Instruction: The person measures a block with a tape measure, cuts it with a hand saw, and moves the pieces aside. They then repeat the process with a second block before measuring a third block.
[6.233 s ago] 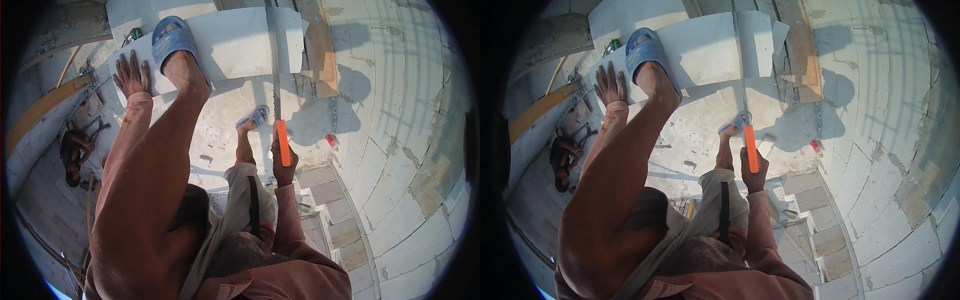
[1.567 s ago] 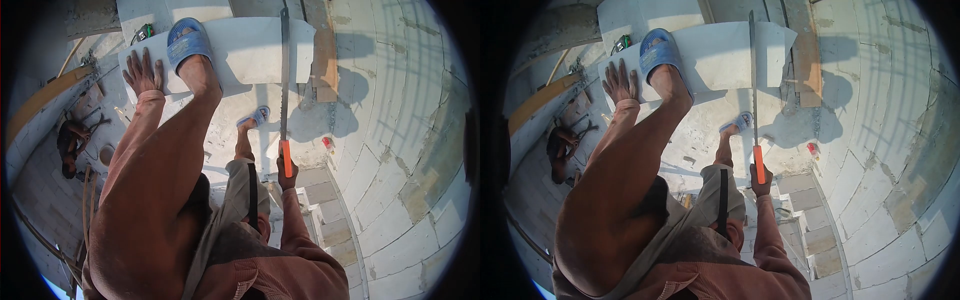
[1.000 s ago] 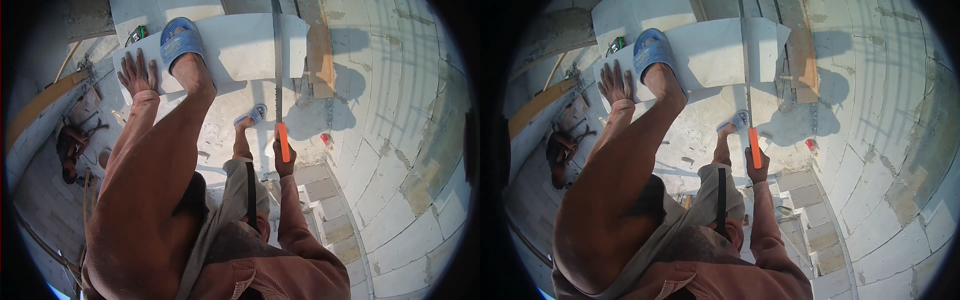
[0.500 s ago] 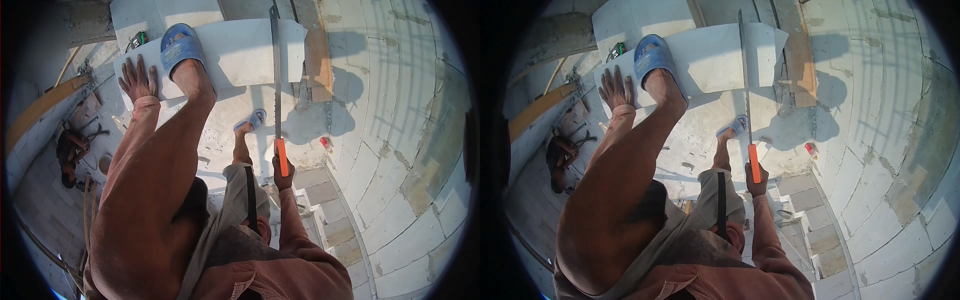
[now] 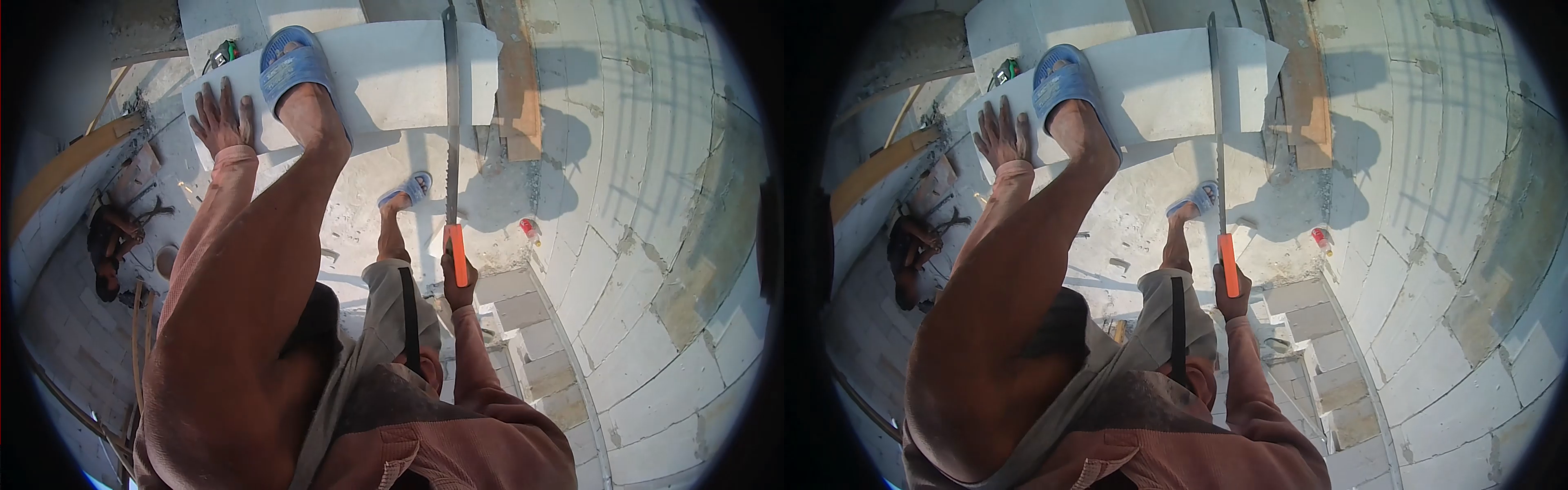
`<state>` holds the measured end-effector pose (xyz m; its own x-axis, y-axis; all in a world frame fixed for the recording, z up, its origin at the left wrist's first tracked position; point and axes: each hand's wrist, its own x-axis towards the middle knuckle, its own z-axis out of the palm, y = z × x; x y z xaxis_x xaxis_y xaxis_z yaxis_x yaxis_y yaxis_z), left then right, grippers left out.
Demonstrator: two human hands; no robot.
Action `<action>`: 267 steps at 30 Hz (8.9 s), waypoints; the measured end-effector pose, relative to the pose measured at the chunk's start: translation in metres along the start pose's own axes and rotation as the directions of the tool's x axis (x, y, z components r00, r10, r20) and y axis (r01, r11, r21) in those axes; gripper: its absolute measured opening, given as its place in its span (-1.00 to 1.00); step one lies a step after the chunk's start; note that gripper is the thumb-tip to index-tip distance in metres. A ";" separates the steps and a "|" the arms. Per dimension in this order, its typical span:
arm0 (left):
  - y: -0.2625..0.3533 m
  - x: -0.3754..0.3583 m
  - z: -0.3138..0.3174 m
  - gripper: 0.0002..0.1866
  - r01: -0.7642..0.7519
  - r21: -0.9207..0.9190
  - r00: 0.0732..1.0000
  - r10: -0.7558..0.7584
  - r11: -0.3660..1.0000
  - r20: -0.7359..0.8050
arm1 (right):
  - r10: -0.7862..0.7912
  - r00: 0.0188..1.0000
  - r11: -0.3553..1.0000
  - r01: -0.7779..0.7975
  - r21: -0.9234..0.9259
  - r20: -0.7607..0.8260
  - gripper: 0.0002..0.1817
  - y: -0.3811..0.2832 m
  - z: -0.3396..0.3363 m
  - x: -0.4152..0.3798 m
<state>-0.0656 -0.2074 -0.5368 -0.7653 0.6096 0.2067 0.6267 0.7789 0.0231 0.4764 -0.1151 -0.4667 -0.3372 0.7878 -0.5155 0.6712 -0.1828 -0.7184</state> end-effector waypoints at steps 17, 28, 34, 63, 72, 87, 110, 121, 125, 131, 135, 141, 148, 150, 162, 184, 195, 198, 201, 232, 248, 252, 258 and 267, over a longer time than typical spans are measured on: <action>0.002 -0.004 -0.002 -0.35 0.016 -0.005 0.999 -0.016 1.000 0.037 | 0.032 0.997 0.999 -0.034 0.024 0.077 -0.80 -0.019 0.003 0.039; -0.001 -0.001 0.000 -0.34 -0.006 -0.031 1.000 0.006 0.999 0.009 | 0.024 0.997 0.991 -0.014 -0.137 0.073 -0.77 0.023 -0.026 -0.069; 0.001 -0.001 -0.002 -0.35 0.020 0.005 0.999 -0.020 1.000 0.036 | -0.077 0.995 0.996 0.074 0.051 0.064 -0.74 -0.049 0.010 0.077; -0.002 -0.007 0.008 -0.27 0.458 0.077 0.888 -0.452 0.885 -0.084 | -0.022 0.978 0.966 0.074 0.248 -0.206 -0.71 -0.114 -0.089 0.122; 0.004 0.002 -0.020 -0.25 0.853 -0.057 0.523 -0.845 0.519 0.110 | -0.259 0.949 0.951 0.283 0.124 -0.178 -0.59 -0.142 -0.052 0.276; -0.063 0.043 -0.008 0.14 0.992 -0.121 0.083 -0.822 0.017 0.564 | 0.125 0.991 0.970 -0.133 0.204 0.054 -0.53 -0.178 -0.023 0.361; -0.111 0.019 -0.016 -0.22 0.833 -0.522 0.118 -0.862 -0.184 0.494 | 0.111 0.985 0.994 -0.113 -0.004 -0.130 -0.50 -0.288 0.003 0.349; -0.072 -0.033 -0.087 -0.20 0.367 -0.818 0.165 -0.835 -0.443 0.525 | -0.158 0.971 0.935 0.206 0.289 -0.179 -0.55 -0.330 0.006 0.319; -0.061 -0.059 -0.081 -0.23 0.289 -0.849 0.183 -0.845 -0.442 0.502 | -0.088 0.975 0.925 0.157 0.345 -0.205 -0.52 -0.289 -0.006 0.298; -0.068 -0.092 -0.103 -0.08 0.458 -0.741 0.285 -0.709 -0.490 0.645 | 0.051 0.992 0.934 -0.005 0.358 -0.118 -0.39 -0.229 -0.019 0.283; -0.074 -0.044 -0.125 0.06 0.849 -0.491 0.236 -0.691 -0.195 0.683 | 0.082 0.993 0.914 -0.044 0.403 -0.080 -0.39 -0.230 -0.015 0.286; 0.014 -0.010 -0.140 -0.01 0.422 -0.046 0.895 -0.408 0.906 0.179 | 0.291 0.935 0.936 -0.235 0.262 -0.202 -0.32 -0.264 -0.012 0.283; 0.210 0.002 -0.137 0.25 -0.298 -0.143 0.815 0.329 0.944 0.477 | -0.113 0.956 0.977 0.157 0.147 -0.272 -0.29 -0.217 -0.018 0.278; 0.220 0.008 -0.127 0.26 -0.337 -0.060 0.798 0.318 0.940 0.512 | -0.047 0.973 0.986 0.082 0.148 -0.227 -0.33 -0.204 -0.019 0.269; 0.255 0.016 -0.099 -0.27 0.116 -0.081 0.938 -0.082 0.990 0.337 | -0.462 0.881 0.885 0.466 -0.019 0.102 -0.64 -0.163 -0.160 0.144; 0.267 0.016 -0.098 -0.17 0.226 -0.037 0.952 -0.212 0.974 0.222 | -0.423 0.905 0.900 0.414 0.138 0.046 -0.71 -0.173 -0.098 0.051; 0.264 0.019 -0.096 -0.17 0.213 -0.086 0.958 -0.190 0.973 0.216 | -0.381 0.923 0.916 0.370 0.153 0.054 -0.67 -0.160 -0.106 0.016; 0.263 0.015 -0.093 -0.17 0.208 -0.089 0.960 -0.186 0.974 0.210 | -0.337 0.938 0.936 0.342 -0.077 0.077 -0.72 -0.110 -0.134 -0.038; 0.263 0.018 -0.095 -0.16 0.214 -0.081 0.954 -0.190 0.973 0.233 | -0.253 0.964 0.963 0.259 -0.075 0.076 -0.73 -0.115 -0.155 -0.074; 0.262 0.018 -0.088 -0.17 0.196 -0.054 0.957 -0.179 0.979 0.228 | -0.389 0.921 0.915 0.386 -0.121 -0.002 -0.81 -0.064 -0.144 -0.080; 0.264 0.016 -0.098 -0.19 0.201 -0.057 0.954 -0.182 0.978 0.238 | -0.315 0.948 0.939 0.317 -0.136 0.035 -0.85 -0.036 -0.151 -0.086; 0.261 0.016 -0.092 -0.19 0.176 -0.074 0.965 -0.157 0.982 0.211 | -0.368 0.930 0.930 0.367 0.036 0.026 -0.76 -0.069 -0.120 -0.032; 0.258 0.014 -0.080 -0.19 0.154 -0.060 0.976 -0.142 0.986 0.165 | -0.349 0.937 0.914 0.340 0.221 0.002 -0.77 -0.118 -0.081 0.036; 0.263 0.014 -0.094 -0.19 0.195 -0.052 0.950 -0.175 0.979 0.259 | -0.346 0.935 0.933 0.351 -0.081 0.077 -0.79 -0.042 -0.136 -0.050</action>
<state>0.1021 -0.0079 -0.4354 -0.8748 0.4806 -0.0609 0.4723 0.8741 0.1137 0.5548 -0.0672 -0.3469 -0.5983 0.7544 -0.2699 0.5608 0.1538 -0.8135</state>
